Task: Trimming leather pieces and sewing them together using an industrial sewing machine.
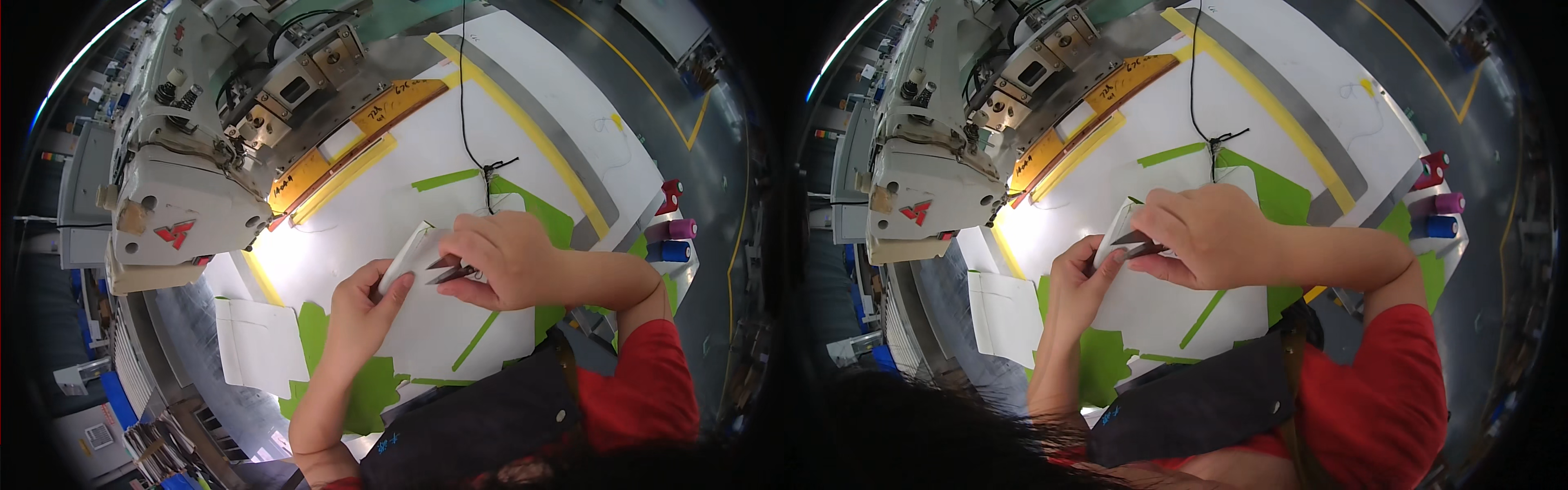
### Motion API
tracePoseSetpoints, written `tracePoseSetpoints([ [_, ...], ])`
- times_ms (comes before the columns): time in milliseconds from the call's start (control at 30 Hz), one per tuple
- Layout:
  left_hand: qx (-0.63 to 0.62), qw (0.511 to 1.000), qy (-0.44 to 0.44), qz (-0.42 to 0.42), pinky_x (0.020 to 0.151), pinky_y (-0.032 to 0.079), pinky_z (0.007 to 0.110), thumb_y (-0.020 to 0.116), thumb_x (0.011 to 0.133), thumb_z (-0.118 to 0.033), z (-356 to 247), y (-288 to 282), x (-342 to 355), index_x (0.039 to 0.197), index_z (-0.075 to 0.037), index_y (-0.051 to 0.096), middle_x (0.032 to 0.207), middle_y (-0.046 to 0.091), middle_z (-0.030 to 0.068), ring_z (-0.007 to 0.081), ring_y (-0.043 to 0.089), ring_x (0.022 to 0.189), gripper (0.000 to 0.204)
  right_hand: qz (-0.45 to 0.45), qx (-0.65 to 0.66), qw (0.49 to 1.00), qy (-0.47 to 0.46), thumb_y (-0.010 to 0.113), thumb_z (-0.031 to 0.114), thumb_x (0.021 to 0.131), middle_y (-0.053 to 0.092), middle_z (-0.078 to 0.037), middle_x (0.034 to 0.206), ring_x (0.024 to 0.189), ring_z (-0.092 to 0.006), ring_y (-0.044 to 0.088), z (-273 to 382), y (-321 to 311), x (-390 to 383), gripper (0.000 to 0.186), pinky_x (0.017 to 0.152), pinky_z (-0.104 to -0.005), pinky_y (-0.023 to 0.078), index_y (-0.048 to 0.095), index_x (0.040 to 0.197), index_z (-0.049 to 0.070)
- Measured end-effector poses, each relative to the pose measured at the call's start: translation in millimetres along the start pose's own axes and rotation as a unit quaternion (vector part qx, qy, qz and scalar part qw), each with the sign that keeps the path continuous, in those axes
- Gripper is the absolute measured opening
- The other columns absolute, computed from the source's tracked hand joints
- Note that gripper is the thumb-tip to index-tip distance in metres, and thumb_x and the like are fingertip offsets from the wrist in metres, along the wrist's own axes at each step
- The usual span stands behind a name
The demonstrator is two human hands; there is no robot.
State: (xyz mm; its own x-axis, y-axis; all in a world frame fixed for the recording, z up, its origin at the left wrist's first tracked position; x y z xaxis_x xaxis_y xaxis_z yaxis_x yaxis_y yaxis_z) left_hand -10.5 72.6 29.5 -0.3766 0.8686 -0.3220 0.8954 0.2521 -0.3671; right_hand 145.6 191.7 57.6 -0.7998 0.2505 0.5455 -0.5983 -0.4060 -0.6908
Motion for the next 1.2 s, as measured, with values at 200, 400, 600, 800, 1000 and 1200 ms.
tracePoseSetpoints([
  [200,-0.11,0.992,-0.023,0.057,0.053,0.036,0.018,0.066,0.086,-0.016,4,4,0,0.101,0.0,0.064,0.071,0.057,-0.005,0.0019,0.043,0.059,0.022,0.067,-0.07,0.995,0.009,0.072,0.024,0.074,0.053,-0.004,0.077,0.059,-0.0191,0.056,-7,25,-8,0.033,0.046,-0.0313,0.041,0.053,0.093,0.005],
  [400,-0.143,0.987,-0.035,0.067,0.058,0.042,0.018,0.066,0.087,-0.016,6,1,-3,0.103,0.001,0.064,0.076,0.062,-0.0015,0.0028,0.05,0.064,0.024,0.086,-0.088,0.992,0.027,0.071,0.024,0.074,0.053,-0.004,0.078,0.059,-0.0198,0.056,-8,30,-8,0.034,0.047,-0.0322,0.042,0.053,0.096,0.005],
  [600,-0.154,0.984,-0.04,0.077,0.059,0.044,0.019,0.065,0.087,-0.016,4,1,-6,0.102,0.001,0.065,0.077,0.063,0.0,0.0034,0.053,0.066,0.023,0.094,-0.077,0.992,0.023,0.07,0.025,0.075,0.052,-0.004,0.078,0.058,-0.0196,0.055,-11,32,-10,0.035,0.047,-0.032,0.042,0.052,0.097,0.005],
  [800,-0.138,0.987,-0.046,0.075,0.055,0.04,0.018,0.064,0.088,-0.015,6,3,-7,0.099,0.001,0.066,0.072,0.061,-0.0023,0.002,0.048,0.062,0.02,0.102,-0.072,0.992,0.023,0.069,0.027,0.077,0.052,-0.004,0.077,0.059,-0.0193,0.056,-11,35,-9,0.032,0.047,-0.0321,0.042,0.051,0.094,0.007],
  [1000,-0.047,0.996,-0.023,0.077,0.049,0.032,0.02,0.064,0.087,-0.013,7,2,-5,0.096,-0.001,0.068,0.063,0.051,-0.0054,0.0017,0.037,0.055,0.016,0.103,-0.047,0.993,0.028,0.067,0.029,0.08,0.052,-0.003,0.075,0.057,-0.0203,0.056,-11,39,-11,0.029,0.046,-0.0338,0.041,0.051,0.092,0.008],
  [1200,0.001,0.997,0.003,0.075,0.048,0.032,0.02,0.064,0.086,-0.012,-5,0,-7,0.095,-0.002,0.067,0.063,0.05,-0.0035,0.0026,0.037,0.054,0.014,0.115,0.027,0.992,0.048,0.06,0.029,0.086,0.055,-0.007,0.066,0.055,-0.0271,0.058,-9,41,-11,0.025,0.047,-0.038,0.044,0.049,0.086,0.007],
])
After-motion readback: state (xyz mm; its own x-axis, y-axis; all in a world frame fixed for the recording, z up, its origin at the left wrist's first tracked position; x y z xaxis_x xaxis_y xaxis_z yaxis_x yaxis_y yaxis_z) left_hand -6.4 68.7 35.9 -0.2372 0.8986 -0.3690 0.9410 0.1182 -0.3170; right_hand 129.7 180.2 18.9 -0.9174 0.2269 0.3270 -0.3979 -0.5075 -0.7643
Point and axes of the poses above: each hand's wrist, its own x-axis towards the middle knuckle, its own y-axis out of the palm, z = x × y, the point moved 3 cm from there along x, towards the middle knuckle
